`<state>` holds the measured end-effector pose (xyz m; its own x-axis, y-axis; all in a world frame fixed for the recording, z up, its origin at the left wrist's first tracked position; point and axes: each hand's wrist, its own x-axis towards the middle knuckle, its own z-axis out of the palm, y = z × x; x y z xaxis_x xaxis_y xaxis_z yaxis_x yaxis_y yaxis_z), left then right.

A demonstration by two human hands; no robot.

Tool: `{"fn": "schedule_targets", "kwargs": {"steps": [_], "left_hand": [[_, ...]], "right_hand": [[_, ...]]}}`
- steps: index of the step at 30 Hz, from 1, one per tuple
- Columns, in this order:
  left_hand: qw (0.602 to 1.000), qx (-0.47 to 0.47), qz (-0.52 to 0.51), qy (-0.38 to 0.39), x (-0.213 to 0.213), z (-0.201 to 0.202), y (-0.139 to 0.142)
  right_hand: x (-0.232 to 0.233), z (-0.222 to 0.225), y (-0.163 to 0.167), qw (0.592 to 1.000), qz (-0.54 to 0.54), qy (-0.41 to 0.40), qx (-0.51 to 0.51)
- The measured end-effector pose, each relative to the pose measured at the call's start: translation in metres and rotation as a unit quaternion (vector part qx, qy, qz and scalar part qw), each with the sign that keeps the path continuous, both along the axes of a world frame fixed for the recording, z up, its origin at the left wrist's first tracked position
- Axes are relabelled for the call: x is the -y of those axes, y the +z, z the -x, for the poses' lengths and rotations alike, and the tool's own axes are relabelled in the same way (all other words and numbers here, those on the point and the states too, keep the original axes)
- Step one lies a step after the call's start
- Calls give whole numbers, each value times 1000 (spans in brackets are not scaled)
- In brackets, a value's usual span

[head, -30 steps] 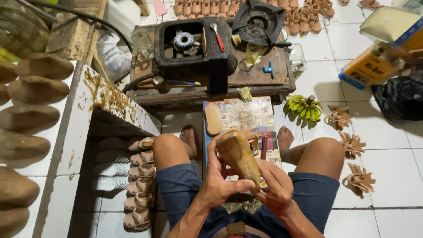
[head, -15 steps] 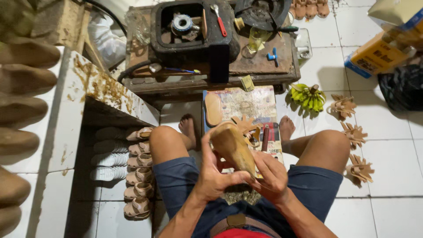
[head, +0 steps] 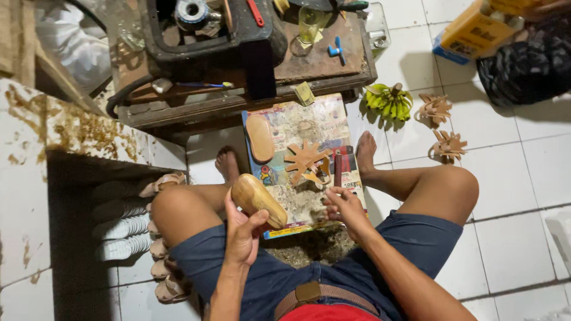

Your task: The person sits on the floor and assembles sandals by hand. They pick up a sole and a star-shaped upper, wrap the upper around the sole, and then use a sanding tool to smooth the edges of the assembled sandal. The finished sandal is placed on a nearby shelf.

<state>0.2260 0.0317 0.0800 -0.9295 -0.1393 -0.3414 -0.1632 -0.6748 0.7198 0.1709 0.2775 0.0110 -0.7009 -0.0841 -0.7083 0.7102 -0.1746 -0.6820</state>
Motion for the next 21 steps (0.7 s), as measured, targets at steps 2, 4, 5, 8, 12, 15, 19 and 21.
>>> {"fn": "schedule_targets", "kwargs": {"steps": [2,4,5,8,12,15,19,21], "left_hand": [[1000,11,-14,-12,-5,0,-7],[999,23,-13,-24,-8,0,-10],[999,17,-12,-27,-9,0,-11],[999,16,-13,-36,-9,1,-13],[998,39,-20,-37,-6,2,-14],[999,26,-24,-18,0,3,-11],[999,-40,-9,12,10,4,1],[1000,-12,19,21,15,8,5]], "right_hand": [[4,11,-4,996,3,-50,78],[11,22,-6,993,17,-61,95],[15,27,-8,992,24,-67,103],[23,36,-8,991,51,-93,81],[22,31,-1,985,-68,-37,-154],[22,20,27,843,-287,66,-451],[23,4,77,710,-338,119,-606],[22,-1,99,659,-336,156,-655]]}}
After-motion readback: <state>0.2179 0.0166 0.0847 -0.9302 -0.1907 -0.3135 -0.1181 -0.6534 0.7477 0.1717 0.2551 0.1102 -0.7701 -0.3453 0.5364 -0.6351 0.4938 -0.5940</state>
